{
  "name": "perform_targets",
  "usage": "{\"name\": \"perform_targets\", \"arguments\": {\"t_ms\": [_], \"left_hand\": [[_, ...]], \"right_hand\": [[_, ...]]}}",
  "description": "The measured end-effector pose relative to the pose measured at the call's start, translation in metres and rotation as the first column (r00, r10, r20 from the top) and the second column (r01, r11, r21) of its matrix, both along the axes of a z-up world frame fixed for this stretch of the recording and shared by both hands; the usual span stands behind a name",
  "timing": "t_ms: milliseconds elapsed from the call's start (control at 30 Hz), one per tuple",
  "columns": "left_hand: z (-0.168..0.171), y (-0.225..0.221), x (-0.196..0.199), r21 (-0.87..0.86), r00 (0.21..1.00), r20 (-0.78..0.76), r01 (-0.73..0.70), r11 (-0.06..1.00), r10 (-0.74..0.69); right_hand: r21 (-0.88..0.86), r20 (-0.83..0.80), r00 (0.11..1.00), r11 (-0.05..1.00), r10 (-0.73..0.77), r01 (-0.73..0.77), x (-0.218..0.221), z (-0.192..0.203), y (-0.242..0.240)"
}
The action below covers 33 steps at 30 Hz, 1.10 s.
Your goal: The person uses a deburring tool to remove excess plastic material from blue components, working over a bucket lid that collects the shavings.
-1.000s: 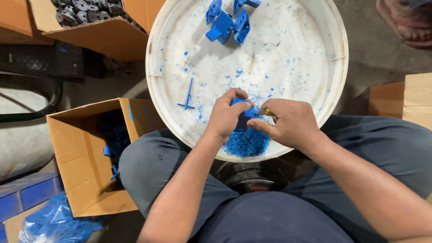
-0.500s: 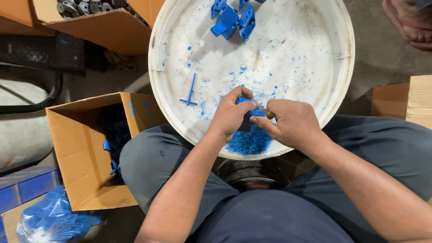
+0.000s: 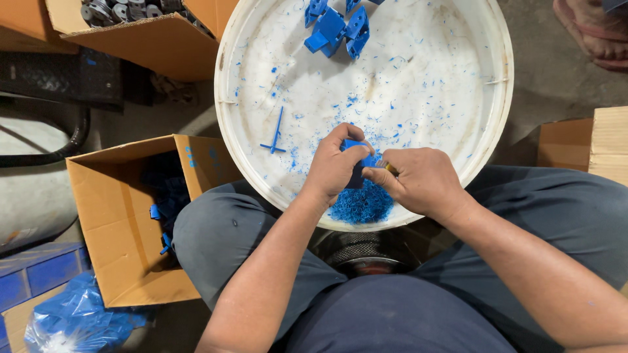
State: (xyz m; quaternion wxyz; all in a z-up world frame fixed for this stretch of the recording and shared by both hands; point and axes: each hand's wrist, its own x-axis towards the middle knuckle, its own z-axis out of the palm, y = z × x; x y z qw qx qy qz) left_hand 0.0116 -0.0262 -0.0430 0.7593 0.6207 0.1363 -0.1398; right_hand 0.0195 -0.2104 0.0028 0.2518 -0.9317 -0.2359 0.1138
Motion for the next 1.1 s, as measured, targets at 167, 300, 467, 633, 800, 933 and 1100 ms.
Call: {"name": "perform_targets", "arguments": {"t_ms": [167,300,467,633,800,933,1100], "left_hand": [[0.009,0.000,0.000,-0.052,0.961,0.220,-0.163,0.985,0.171],[0.028,0.005,-0.007,0.314,0.850,0.521,-0.278,0.908,0.081],[0.044,0.002,-0.011,0.512,0.690,0.709,-0.360,0.780,-0.147],[0.045,0.002,-0.011,0.551,0.599,0.764,-0.413,0.725,-0.240],[0.043,0.003,-0.012,0.584,0.601,0.754,-0.429,0.690,-0.265],[0.043,0.004,-0.010,0.584,0.581,0.772,-0.492,0.646,-0.256],[0.086,0.023,-0.029,0.463,0.463,0.873,-0.686,0.562,-0.154]], "right_hand": [[0.168,-0.143,0.990,0.986,0.016,0.008,-0.002,-0.002,0.000],[0.213,-0.223,0.970,0.966,-0.095,0.144,0.008,0.002,-0.004],[0.142,-0.197,0.977,0.983,-0.084,0.113,0.010,0.007,-0.002],[0.100,-0.193,0.981,0.994,-0.027,0.047,0.010,0.007,-0.001],[0.014,-0.218,0.976,1.000,-0.007,0.010,0.009,0.002,0.000],[0.013,-0.266,0.962,0.998,0.055,-0.053,0.005,-0.008,0.000],[0.052,-0.353,0.934,0.998,0.046,-0.030,-0.004,-0.016,-0.003]]}}
